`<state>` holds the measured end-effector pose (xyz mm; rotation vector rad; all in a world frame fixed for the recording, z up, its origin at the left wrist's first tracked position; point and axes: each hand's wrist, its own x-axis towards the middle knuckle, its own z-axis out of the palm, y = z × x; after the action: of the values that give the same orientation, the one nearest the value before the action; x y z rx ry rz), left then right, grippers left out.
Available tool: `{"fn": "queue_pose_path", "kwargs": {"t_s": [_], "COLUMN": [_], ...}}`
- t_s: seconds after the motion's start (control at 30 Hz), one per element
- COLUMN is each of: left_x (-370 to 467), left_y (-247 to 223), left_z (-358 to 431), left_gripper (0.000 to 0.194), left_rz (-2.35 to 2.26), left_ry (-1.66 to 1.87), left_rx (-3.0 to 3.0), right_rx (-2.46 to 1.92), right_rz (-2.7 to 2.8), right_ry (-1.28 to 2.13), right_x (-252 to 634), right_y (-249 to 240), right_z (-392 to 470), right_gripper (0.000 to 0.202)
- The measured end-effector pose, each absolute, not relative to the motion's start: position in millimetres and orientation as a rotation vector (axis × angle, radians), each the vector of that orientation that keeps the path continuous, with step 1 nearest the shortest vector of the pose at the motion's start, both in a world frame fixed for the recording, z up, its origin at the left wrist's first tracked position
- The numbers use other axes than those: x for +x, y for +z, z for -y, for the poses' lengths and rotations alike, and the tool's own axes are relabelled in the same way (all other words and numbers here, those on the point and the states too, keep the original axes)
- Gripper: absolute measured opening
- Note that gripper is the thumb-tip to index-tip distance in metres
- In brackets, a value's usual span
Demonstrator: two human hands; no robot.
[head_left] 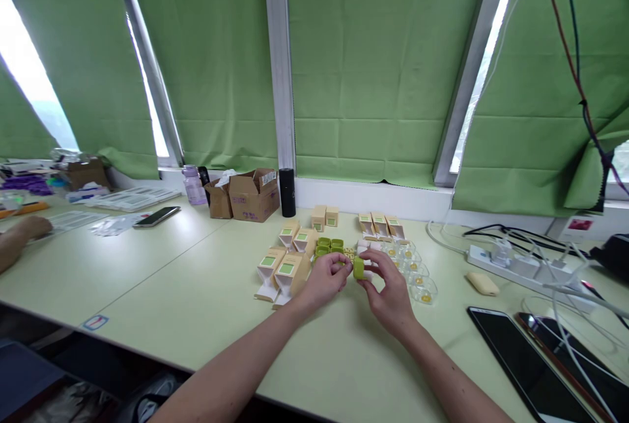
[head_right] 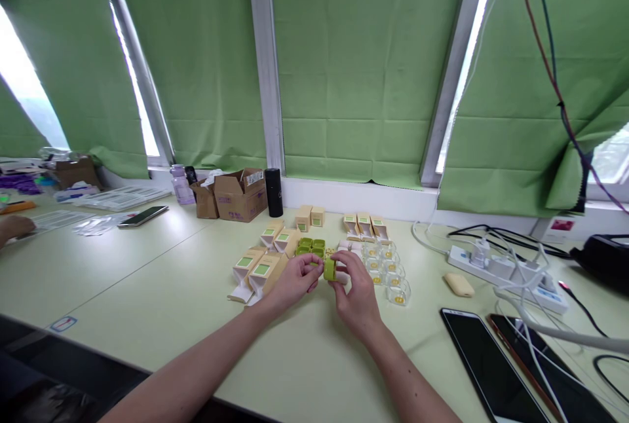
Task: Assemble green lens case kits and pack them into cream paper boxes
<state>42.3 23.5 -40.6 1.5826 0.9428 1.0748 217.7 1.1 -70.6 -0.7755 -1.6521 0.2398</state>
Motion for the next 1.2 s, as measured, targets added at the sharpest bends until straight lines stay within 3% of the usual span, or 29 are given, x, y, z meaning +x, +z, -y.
{"fn": "queue_pose_path", "kwargs": {"t_s": [1.2], "left_x": [40.0], "left_y": [-41.4], "left_z": [-26.9], "left_gripper": [0.055], "left_rz": [-0.964], "left_ry": [1.092], "left_rx": [1.572], "right_rx": [-0.787], "right_rz": [1.613], "right_ry": [0.338], "right_x": [216.5], "right_y": [-66.2], "right_z": [-0.1], "right_gripper": [0.034]}}
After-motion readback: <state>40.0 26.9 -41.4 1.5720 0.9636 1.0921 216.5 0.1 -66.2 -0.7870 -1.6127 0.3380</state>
